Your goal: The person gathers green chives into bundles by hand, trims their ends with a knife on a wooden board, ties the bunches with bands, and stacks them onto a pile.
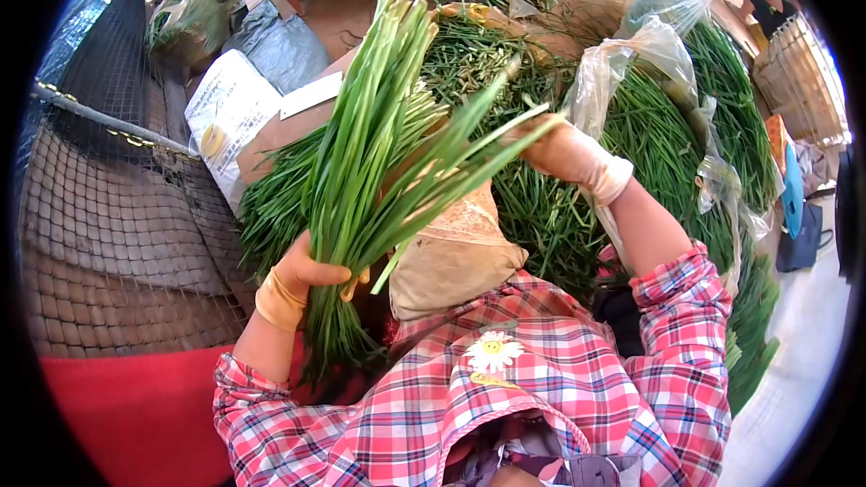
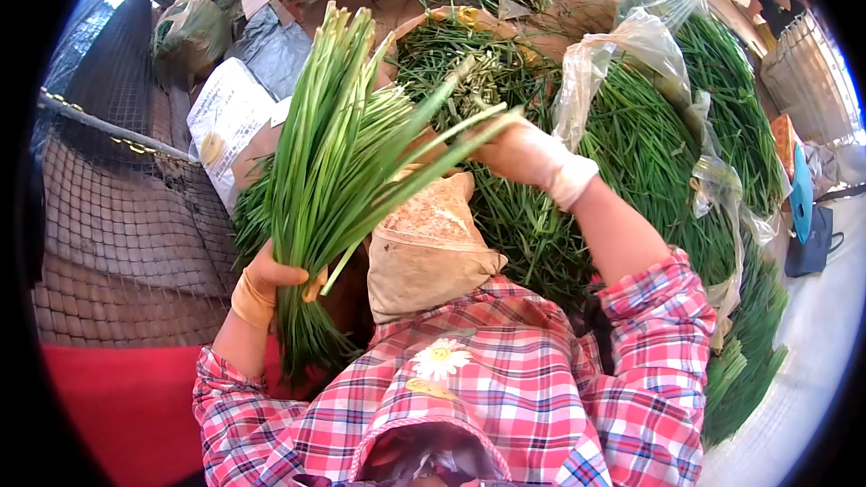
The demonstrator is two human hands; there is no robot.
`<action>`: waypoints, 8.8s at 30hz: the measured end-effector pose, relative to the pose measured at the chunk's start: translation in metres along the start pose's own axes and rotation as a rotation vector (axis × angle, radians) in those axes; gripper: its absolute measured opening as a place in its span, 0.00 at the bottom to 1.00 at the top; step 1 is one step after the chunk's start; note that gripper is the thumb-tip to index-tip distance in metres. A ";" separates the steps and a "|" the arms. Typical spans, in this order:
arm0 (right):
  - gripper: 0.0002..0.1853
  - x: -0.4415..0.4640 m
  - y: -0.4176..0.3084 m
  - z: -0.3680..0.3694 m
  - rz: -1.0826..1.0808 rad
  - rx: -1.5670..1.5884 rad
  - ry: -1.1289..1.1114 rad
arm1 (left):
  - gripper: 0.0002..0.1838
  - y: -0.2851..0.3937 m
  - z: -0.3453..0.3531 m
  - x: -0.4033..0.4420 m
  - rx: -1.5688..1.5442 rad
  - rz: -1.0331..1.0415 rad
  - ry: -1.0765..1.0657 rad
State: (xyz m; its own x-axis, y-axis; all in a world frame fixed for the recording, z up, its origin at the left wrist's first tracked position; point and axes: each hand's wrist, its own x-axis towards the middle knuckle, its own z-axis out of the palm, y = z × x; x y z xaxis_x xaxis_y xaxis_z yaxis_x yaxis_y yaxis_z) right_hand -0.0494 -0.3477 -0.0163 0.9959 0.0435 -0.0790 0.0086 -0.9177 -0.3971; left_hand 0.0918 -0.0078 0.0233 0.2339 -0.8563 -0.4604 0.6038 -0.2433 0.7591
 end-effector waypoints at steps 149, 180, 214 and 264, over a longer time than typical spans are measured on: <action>0.39 -0.229 0.085 0.009 0.708 1.001 0.937 | 0.34 -0.102 0.263 0.298 0.176 0.174 -0.209; 0.18 -0.193 0.069 -0.241 -0.441 1.331 1.155 | 0.31 -0.008 0.092 0.190 0.049 0.217 -0.316; 0.32 -0.101 0.018 0.014 0.278 1.666 1.011 | 0.13 -0.035 0.178 0.232 -0.429 0.388 -0.100; 0.35 -0.104 -0.006 -0.053 0.512 1.158 0.835 | 0.30 -0.009 0.167 0.158 0.545 -0.026 -0.205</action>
State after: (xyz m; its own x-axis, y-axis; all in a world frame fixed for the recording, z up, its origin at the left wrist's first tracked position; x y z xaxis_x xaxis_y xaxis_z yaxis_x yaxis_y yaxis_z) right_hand -0.1486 -0.3674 0.0432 0.6369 -0.7686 -0.0597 -0.0205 0.0605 -0.9980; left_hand -0.0037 -0.2169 0.0208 0.0393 -0.9043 -0.4251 0.1157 -0.4184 0.9009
